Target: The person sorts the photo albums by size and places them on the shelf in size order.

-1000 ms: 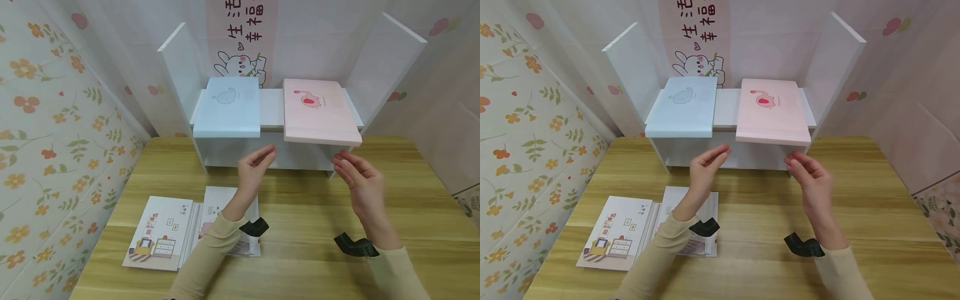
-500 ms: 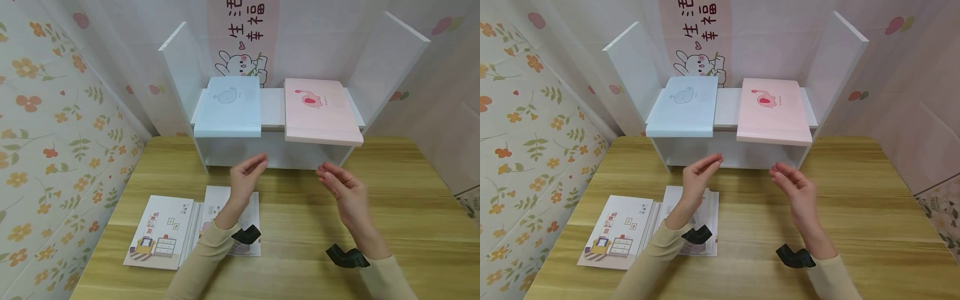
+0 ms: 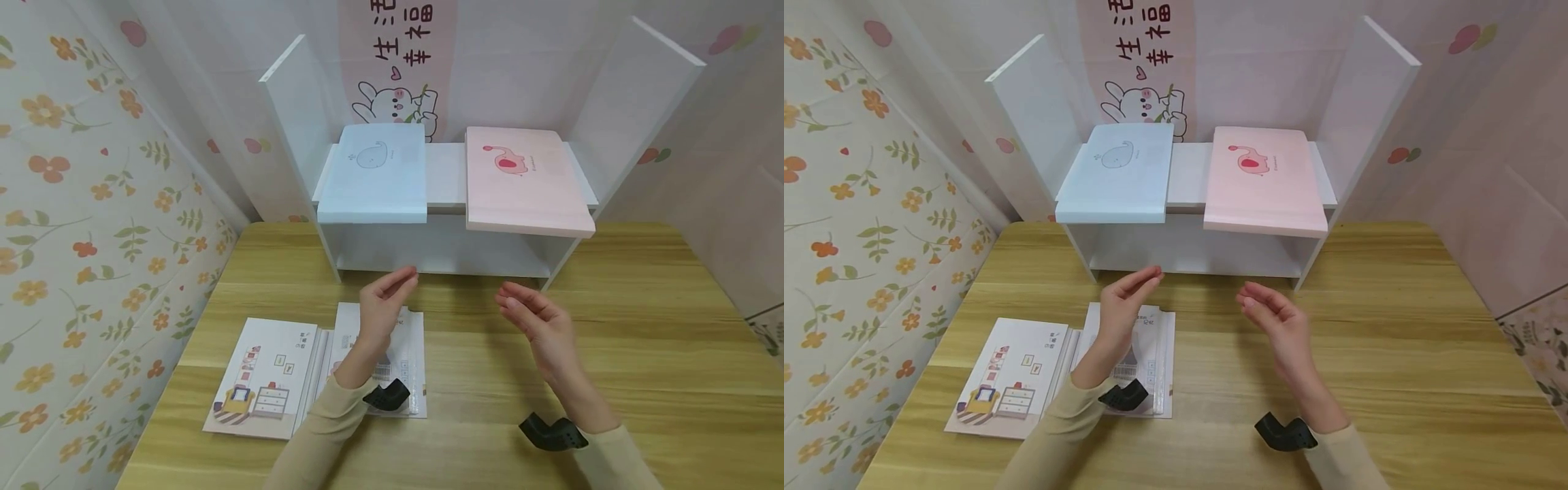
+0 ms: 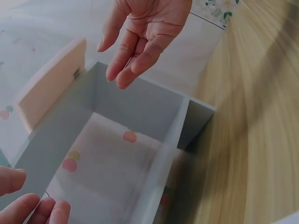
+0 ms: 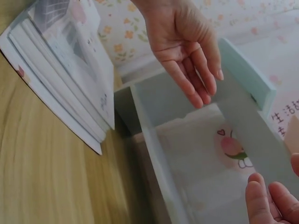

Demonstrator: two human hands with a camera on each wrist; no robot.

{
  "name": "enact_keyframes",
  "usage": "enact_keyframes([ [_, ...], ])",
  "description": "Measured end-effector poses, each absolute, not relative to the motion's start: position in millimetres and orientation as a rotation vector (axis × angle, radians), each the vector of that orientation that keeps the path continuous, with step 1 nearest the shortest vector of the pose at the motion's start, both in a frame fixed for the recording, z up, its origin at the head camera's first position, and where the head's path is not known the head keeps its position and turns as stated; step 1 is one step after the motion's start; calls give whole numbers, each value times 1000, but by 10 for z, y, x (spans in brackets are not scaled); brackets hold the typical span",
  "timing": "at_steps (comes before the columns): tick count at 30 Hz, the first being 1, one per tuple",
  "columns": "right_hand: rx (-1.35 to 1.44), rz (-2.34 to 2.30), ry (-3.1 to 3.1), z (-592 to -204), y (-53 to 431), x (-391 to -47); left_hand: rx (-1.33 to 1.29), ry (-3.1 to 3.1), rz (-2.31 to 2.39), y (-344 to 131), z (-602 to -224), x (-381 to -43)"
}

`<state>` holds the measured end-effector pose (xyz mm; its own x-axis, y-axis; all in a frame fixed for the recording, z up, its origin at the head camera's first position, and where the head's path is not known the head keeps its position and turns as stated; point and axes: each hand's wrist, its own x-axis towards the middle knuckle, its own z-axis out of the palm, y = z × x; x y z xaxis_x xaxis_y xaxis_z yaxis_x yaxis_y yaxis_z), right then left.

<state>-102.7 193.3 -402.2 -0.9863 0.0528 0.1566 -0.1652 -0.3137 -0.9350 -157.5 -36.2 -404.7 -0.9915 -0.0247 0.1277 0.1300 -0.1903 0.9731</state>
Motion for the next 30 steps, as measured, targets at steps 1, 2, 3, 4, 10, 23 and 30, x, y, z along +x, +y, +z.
enact_keyframes([
  [1, 145, 2444, -1760, -4035, 1918, -1022, -110, -1937, -2349, -381, -4054, -1566],
  [2, 142, 2450, -1765, -4049, 1904, -1020, -98, -1945, -2345, -400, -4062, -1557],
  [3, 137, 2459, -1765, -4063, 1890, -1018, -83, -1955, -2341, -419, -4072, -1548],
  [4, 133, 2463, -1768, -4075, 1876, -1018, -71, -1966, -2332, -437, -4082, -1540],
  [10, 118, 2470, -1826, -4178, 1814, -1022, -24, -1976, -2316, -543, -4168, -1511],
  [23, 137, 2444, -2020, -4860, 1742, -1143, 160, -2040, -2301, -813, -4329, -1391],
  [30, -64, 2432, -2202, -4383, 1429, -931, 209, -2124, -2187, -971, -4395, -1331],
])
